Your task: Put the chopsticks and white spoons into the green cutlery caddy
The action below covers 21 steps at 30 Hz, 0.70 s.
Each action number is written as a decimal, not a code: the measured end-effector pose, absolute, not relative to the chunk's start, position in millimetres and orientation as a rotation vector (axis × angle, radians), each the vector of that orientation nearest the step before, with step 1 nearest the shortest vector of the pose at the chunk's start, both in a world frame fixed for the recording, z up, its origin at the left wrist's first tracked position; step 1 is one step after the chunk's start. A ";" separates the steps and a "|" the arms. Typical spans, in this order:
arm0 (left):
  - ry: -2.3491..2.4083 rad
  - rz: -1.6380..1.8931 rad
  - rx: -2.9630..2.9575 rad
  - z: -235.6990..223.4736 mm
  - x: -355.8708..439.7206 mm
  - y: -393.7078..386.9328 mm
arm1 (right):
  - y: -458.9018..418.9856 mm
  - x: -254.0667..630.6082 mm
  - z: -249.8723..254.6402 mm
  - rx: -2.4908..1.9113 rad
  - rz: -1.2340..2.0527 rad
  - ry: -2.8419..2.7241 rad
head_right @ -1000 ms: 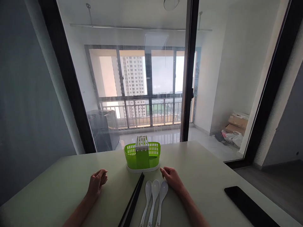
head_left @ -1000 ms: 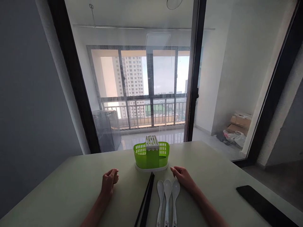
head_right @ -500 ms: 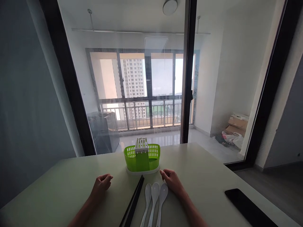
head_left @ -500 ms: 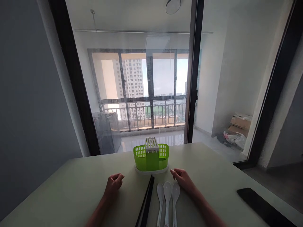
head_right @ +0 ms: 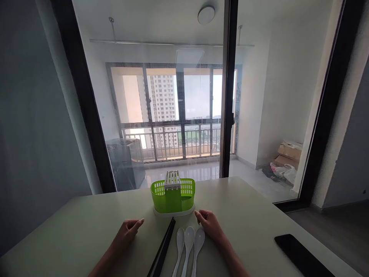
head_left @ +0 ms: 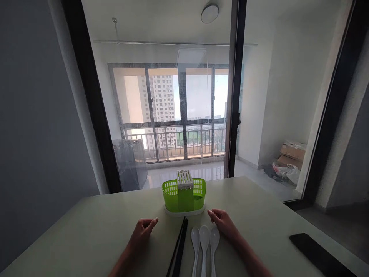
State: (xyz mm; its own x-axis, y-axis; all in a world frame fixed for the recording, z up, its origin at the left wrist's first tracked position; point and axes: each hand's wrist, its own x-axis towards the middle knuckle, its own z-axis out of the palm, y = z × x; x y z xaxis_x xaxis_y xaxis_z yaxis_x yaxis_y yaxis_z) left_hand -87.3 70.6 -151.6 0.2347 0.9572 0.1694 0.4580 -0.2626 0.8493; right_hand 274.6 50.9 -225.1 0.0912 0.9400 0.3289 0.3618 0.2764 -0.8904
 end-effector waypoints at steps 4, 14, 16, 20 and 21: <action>1.291 0.822 2.002 -152.1 -78.3 61.3 | 50.1 274.4 -223.5 -1.279 0.692 -1.479; 1.478 0.547 2.427 -160.8 -58.4 28.3 | 51.3 274.0 -228.3 -1.289 0.690 -1.472; 1.501 0.478 2.491 -162.0 -56.9 24.8 | 51.9 274.1 -230.0 -1.288 0.686 -1.472; 1.532 0.373 2.526 -161.6 -56.6 22.5 | 52.4 274.4 -232.3 -1.285 0.679 -1.472; 1.525 0.351 2.530 -161.1 -56.8 22.4 | 52.3 274.3 -232.7 -1.286 0.677 -1.472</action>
State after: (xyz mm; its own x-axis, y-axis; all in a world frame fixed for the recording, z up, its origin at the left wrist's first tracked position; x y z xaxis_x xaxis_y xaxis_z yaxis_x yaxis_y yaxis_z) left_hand -56.8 22.4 -161.1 0.4505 0.8854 0.1144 0.8463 -0.4644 0.2611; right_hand 274.3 52.3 -232.7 0.0936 0.9412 0.3246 0.3656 0.2708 -0.8905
